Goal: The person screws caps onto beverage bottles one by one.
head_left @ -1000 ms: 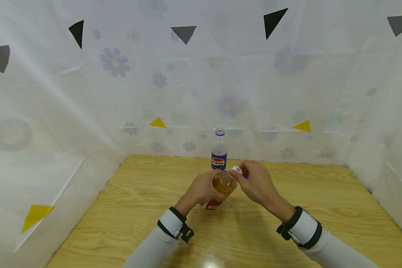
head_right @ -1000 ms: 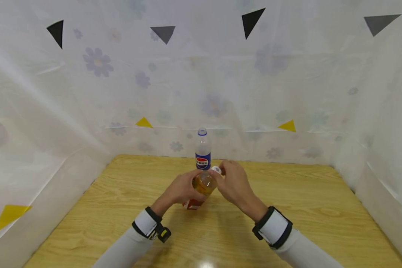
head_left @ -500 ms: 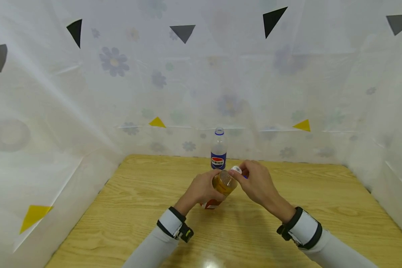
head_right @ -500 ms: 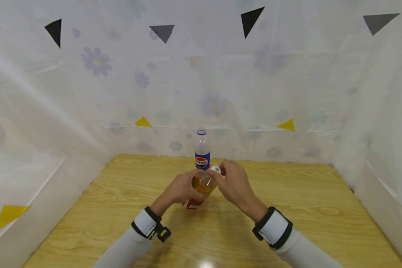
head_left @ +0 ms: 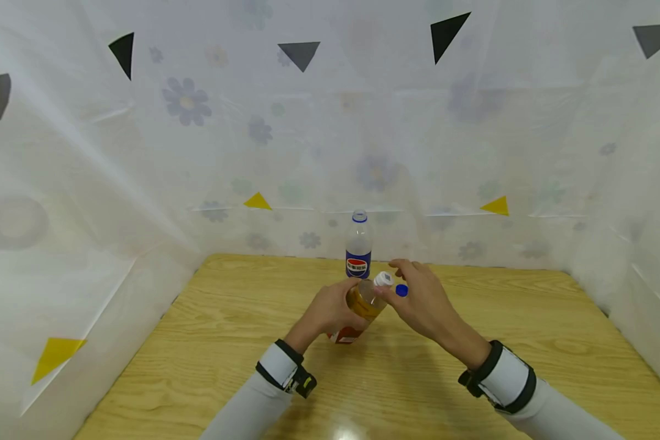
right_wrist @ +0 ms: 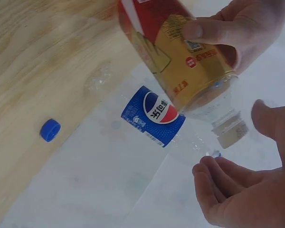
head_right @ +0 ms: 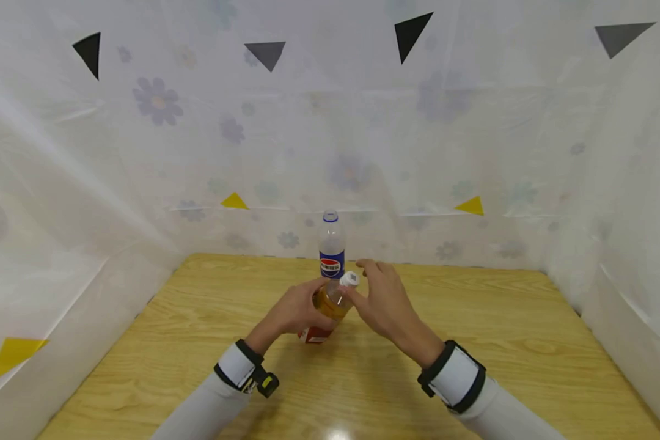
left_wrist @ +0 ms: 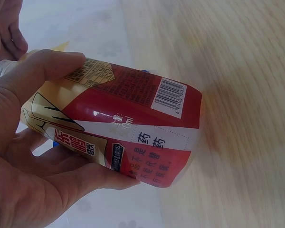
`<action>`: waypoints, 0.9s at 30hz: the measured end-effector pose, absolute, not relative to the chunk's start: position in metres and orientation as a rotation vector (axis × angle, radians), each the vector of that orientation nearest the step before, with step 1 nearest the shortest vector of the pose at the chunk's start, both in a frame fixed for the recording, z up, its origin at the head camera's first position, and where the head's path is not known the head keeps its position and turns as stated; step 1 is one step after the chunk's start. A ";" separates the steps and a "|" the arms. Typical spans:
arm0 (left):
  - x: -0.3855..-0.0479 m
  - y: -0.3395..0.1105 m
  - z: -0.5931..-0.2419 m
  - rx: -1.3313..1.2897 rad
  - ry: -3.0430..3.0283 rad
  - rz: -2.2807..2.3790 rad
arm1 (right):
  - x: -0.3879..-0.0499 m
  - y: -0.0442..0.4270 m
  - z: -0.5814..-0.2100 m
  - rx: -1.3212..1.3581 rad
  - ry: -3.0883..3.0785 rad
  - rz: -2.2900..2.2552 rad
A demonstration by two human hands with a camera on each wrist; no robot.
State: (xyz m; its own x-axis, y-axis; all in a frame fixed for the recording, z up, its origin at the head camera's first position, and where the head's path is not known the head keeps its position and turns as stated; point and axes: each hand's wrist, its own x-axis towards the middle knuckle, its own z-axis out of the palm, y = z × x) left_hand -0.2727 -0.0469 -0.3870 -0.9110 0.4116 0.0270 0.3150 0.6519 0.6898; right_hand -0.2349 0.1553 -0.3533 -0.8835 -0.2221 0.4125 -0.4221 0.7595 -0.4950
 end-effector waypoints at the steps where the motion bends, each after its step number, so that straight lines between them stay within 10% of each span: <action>1: -0.273 -0.047 -0.387 0.599 2.728 1.112 | -0.234 0.155 -0.353 0.517 -2.621 0.848; 27: -0.274 -0.049 -0.387 0.656 2.729 1.128 | -0.237 0.150 -0.354 0.666 -2.511 0.884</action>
